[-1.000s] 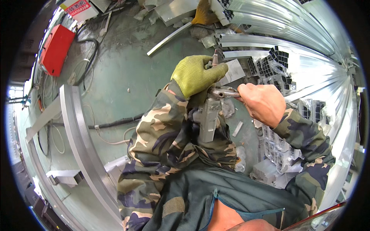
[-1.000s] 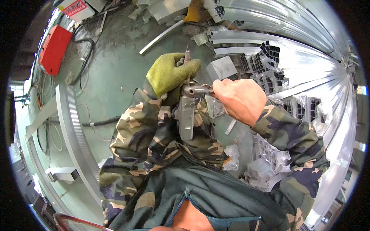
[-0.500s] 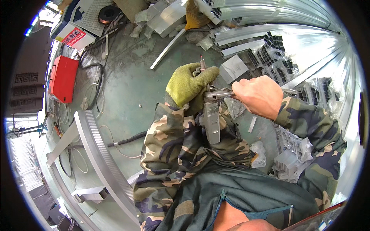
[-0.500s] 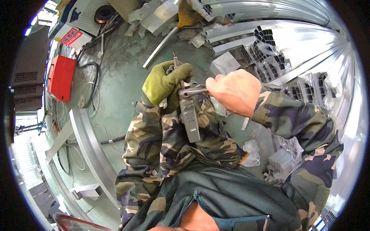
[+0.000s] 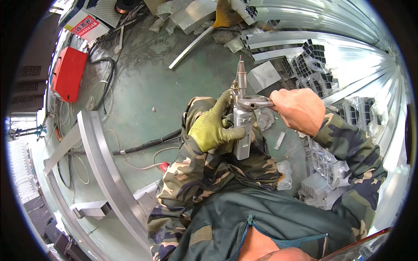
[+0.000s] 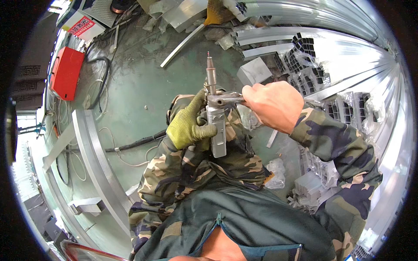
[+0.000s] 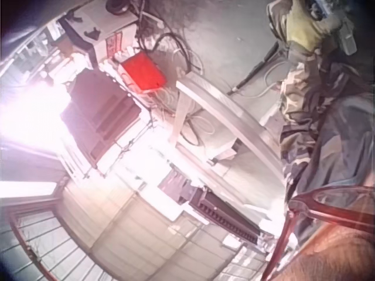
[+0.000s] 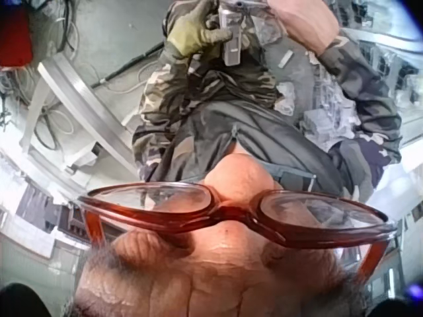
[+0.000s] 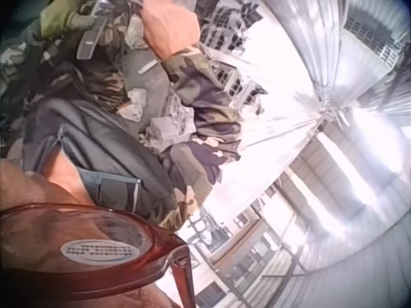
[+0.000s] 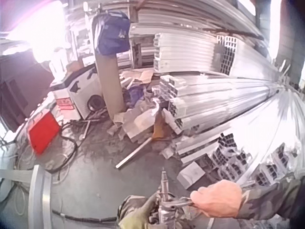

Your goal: The person sits on the floor and uses a handheld laser welding tool to join aluminum profiles into a rectangular frame. They adjust the tool, align the metal pieces, and weld the corners while wearing gloves.

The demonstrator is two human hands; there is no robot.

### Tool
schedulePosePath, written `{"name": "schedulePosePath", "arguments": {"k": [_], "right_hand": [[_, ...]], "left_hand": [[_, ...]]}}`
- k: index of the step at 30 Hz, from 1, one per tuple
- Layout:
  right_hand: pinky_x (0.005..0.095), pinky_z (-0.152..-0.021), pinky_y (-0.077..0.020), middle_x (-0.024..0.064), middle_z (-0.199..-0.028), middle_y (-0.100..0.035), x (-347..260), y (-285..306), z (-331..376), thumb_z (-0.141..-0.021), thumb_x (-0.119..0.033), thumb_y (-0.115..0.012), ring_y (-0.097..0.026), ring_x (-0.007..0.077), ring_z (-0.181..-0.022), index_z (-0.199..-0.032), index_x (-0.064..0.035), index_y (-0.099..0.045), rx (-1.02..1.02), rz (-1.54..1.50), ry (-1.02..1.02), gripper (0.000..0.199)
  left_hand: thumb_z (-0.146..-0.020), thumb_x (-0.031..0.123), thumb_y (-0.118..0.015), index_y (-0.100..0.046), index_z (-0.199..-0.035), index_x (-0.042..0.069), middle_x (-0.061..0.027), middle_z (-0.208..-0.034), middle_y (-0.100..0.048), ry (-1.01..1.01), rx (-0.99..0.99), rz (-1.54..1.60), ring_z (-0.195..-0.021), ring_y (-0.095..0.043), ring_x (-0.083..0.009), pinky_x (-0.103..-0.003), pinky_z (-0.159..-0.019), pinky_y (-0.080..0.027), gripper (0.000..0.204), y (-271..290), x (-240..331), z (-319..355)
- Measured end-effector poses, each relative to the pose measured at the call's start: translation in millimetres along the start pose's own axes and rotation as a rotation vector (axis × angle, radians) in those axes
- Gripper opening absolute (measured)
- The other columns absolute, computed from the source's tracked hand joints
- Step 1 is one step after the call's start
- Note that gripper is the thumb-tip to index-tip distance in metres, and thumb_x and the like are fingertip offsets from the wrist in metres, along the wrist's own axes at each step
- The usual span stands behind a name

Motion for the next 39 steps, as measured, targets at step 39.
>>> {"name": "schedulePosePath", "arguments": {"k": [39], "right_hand": [[0.0468, -0.055, -0.0502, 0.0156, -0.069, -0.061, 6.4, -4.1, 6.8, -0.094, -0.016, -0.066, -0.066, 0.0365, -0.064, -0.09, -0.0036, -0.052, -0.073, 0.019, -0.131, 0.019]], "left_hand": [[-0.088, 0.048, -0.072, -0.034, -0.157, 0.001, -0.0242, -0.118, -0.072, 0.118, 0.173, -0.229, -0.109, -0.072, -0.0374, -0.041, -0.091, -0.055, 0.092, -21.9, 8.8, 0.2]]}}
Point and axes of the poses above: each hand's wrist, its own z-axis away from the middle knuckle, its own y-axis out of the back of the hand, x = y × z, the point moved 8 cm from there along -z, towards the middle knuckle
